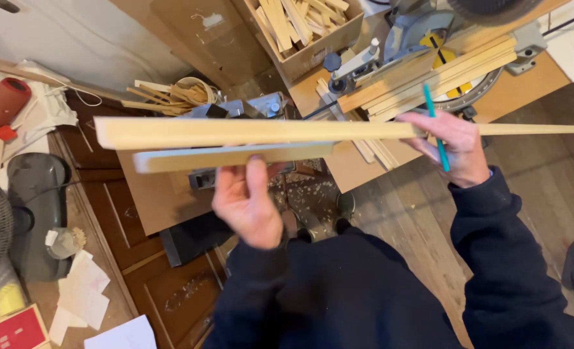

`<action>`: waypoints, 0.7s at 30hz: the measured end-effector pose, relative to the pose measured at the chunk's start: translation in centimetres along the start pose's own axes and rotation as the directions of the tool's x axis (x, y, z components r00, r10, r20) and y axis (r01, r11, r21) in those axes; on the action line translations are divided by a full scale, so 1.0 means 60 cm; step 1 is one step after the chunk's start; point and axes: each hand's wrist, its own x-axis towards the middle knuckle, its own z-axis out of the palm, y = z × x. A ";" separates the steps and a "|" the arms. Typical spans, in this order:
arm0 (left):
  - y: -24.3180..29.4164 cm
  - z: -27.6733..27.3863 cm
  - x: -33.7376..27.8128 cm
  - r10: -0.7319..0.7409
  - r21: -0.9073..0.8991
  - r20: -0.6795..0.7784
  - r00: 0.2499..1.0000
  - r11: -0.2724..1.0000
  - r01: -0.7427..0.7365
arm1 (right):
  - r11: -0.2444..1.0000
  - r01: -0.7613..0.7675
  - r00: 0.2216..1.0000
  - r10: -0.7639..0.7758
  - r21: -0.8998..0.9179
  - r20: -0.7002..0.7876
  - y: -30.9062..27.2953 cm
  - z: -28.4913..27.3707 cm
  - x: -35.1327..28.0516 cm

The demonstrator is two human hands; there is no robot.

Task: Measuring, marking, and cutting wooden molding strips using a miter saw and a manual frame joiner/cutter.

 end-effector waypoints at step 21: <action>-0.763 -0.101 0.066 -0.170 0.807 -0.333 0.927 0.458 0.374 | 0.977 0.129 0.987 -0.110 -0.169 0.116 -0.036 -0.036 0.173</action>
